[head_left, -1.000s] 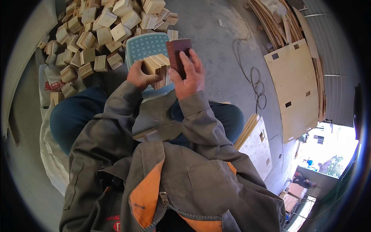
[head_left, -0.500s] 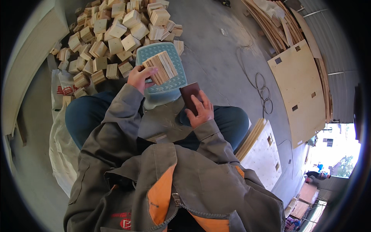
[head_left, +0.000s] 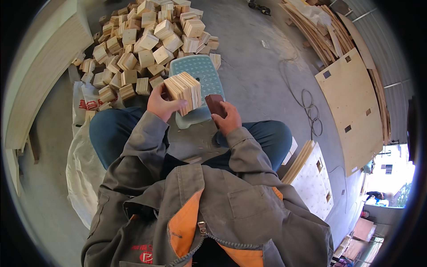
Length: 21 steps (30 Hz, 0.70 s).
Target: The person sits on the floor and sands small wooden blocks using a sanding block. They repeatedly pick up blocks, sand the edges and faces, and place them back into a pile.
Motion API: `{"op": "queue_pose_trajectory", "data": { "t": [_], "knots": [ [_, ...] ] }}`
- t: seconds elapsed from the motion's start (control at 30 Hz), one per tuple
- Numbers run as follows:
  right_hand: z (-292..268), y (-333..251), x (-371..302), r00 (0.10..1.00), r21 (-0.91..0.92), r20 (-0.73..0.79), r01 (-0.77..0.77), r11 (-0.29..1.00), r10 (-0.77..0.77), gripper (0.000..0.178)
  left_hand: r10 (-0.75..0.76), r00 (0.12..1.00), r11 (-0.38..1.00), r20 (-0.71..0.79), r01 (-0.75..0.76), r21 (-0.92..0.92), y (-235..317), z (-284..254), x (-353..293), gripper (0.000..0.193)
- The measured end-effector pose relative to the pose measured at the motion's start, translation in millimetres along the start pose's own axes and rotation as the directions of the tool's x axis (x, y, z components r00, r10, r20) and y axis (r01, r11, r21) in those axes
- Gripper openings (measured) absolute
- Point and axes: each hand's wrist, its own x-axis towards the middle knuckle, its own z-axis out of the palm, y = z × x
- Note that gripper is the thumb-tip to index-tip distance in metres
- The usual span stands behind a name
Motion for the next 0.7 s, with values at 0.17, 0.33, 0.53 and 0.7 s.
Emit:
{"op": "queue_pose_trajectory", "data": {
  "t": [0.17, 0.33, 0.53, 0.7],
  "knots": [
    [4.4, -8.3, 8.4, 0.98, 0.049, -0.151, 0.135, 0.99, -0.126, 0.064, 0.321, 0.947, 0.734, 0.0, -0.25, 0.631, 2.7, -0.5, -10.3, 0.103],
    [-16.8, -74.4, 6.8, 0.936, 0.21, -0.155, 0.345, 0.915, -0.317, 0.058, 0.267, 0.962, 0.669, 0.049, -0.222, 0.71, -4.1, -3.0, -10.7, 0.101],
    [2.3, -48.9, 7.9, 0.963, 0.216, -0.018, 0.266, 0.939, -0.269, 0.057, 0.343, 0.931, 0.656, 0.123, -0.331, 0.679, -13.5, -3.8, -5.4, 0.1],
    [-6.7, -0.2, 13.6, 0.991, 0.064, -0.121, -0.045, 0.997, 0.052, 0.057, 0.271, 0.96, 0.735, 0.075, -0.257, 0.628, -8.6, -3.3, -3.8, 0.1]
  ]
}}
